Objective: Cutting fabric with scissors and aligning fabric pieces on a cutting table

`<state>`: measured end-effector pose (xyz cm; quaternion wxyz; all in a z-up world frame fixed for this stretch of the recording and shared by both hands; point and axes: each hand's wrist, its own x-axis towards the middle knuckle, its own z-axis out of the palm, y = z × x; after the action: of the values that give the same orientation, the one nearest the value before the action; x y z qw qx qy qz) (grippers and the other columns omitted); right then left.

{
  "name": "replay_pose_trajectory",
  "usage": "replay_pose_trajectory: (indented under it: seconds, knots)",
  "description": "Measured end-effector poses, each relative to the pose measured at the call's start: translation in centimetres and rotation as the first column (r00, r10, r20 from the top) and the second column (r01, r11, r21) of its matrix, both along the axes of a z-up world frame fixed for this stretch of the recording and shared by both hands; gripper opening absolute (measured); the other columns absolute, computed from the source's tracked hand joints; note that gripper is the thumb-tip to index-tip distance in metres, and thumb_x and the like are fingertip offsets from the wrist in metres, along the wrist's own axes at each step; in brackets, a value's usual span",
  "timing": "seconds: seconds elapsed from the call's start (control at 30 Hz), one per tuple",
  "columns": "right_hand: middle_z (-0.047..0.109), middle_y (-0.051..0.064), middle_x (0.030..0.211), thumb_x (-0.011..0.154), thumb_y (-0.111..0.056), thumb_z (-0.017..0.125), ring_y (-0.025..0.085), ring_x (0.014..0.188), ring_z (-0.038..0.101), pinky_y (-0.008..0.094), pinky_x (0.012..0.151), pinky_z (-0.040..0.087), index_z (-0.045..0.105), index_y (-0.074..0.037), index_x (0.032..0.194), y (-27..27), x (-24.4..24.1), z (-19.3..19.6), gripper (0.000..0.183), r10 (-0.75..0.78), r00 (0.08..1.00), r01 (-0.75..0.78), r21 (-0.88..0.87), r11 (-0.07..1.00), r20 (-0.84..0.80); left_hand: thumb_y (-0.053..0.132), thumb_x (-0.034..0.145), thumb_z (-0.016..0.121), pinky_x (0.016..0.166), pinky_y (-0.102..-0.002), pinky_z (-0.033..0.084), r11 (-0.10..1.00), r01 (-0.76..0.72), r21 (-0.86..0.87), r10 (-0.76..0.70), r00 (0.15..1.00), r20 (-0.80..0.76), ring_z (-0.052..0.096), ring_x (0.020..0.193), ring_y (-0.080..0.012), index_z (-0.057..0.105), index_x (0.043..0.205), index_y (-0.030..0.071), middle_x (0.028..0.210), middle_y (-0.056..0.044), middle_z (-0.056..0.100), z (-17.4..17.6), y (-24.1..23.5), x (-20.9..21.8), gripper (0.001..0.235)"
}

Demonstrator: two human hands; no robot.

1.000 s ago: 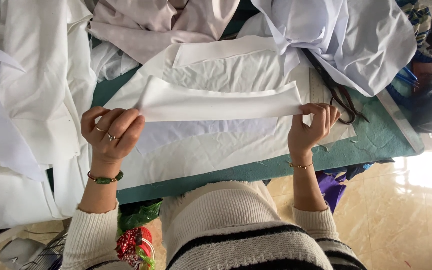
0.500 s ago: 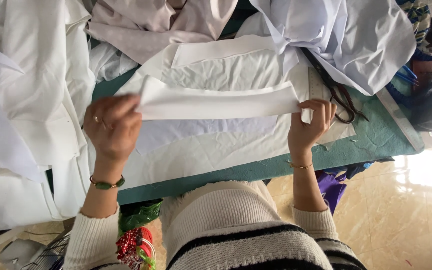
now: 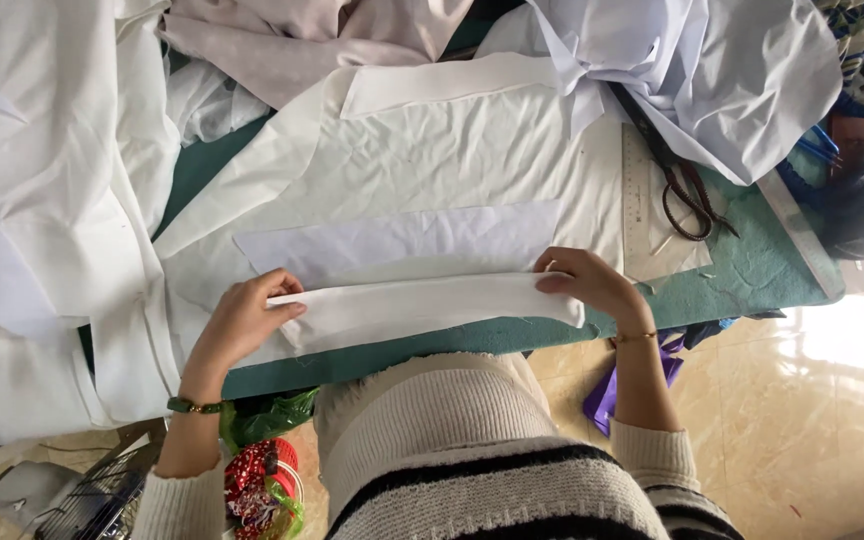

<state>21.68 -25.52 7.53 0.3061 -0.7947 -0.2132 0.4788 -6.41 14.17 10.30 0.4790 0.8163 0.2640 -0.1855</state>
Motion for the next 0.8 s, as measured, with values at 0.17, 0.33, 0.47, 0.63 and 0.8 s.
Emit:
replay_pose_trajectory:
  seconds: [0.17,0.33,0.47,0.63,0.8]
  knots:
    - [0.077,0.017,0.097,0.092,-0.031,0.074,0.032,0.094,0.072,0.042,0.089,0.055,0.073,-0.008,0.112,0.0,-0.2,-0.3,0.030,0.081,0.983,-0.054,-0.156,0.986,0.168,0.026,0.089,0.074,0.091,-0.048,0.055,0.979,0.021,0.205,-0.014,0.999,-0.031,0.072,0.105,-0.0370,0.071,0.110,0.017,0.106,-0.013,0.078,-1.5,0.3,-1.3,0.023]
    - [0.073,0.009,0.093,0.095,-0.042,0.072,0.029,0.089,0.071,0.044,0.082,0.054,0.071,-0.017,0.114,-2.7,1.1,-4.9,0.032,-0.166,0.851,0.254,-0.114,0.960,0.498,0.033,0.096,0.072,0.089,-0.048,0.052,0.881,-0.154,0.446,0.071,0.978,0.197,0.068,0.099,-0.0343,0.062,0.127,0.010,0.111,-0.015,0.068,-5.0,0.4,-2.1,0.040]
    - [0.061,0.014,0.097,0.090,-0.031,0.082,0.032,0.088,0.068,0.040,0.075,0.057,0.066,-0.009,0.122,-2.7,1.1,-9.3,0.042,-0.429,0.619,0.420,0.184,0.889,0.658,0.022,0.101,0.069,0.100,-0.057,0.042,0.777,-0.299,0.554,0.146,0.942,0.303,0.056,0.112,-0.0485,0.044,0.144,-0.002,0.126,-0.031,0.058,-4.7,-0.6,-0.5,0.055]
    - [0.051,0.010,0.098,0.078,-0.030,0.089,0.032,0.094,0.055,0.044,0.090,0.043,0.062,-0.008,0.116,1.6,-1.1,-7.4,0.051,-0.448,0.470,0.386,0.280,0.879,0.761,0.019,0.092,0.079,0.098,-0.048,0.042,0.711,-0.284,0.643,0.061,0.936,0.345,0.057,0.108,-0.0388,0.056,0.125,0.007,0.110,-0.017,0.058,-10.0,1.2,-0.1,0.042]
    - [0.054,0.009,0.098,0.083,-0.037,0.083,0.032,0.096,0.053,0.044,0.086,0.041,0.060,-0.009,0.086,1.6,-0.1,-9.6,0.037,-0.402,0.481,0.379,0.228,0.897,0.779,0.020,0.091,0.081,0.098,-0.043,0.042,0.631,-0.277,0.725,-0.031,0.924,0.380,0.058,0.106,-0.0287,0.062,0.100,0.015,0.095,-0.005,0.063,-11.8,2.1,0.2,0.022]
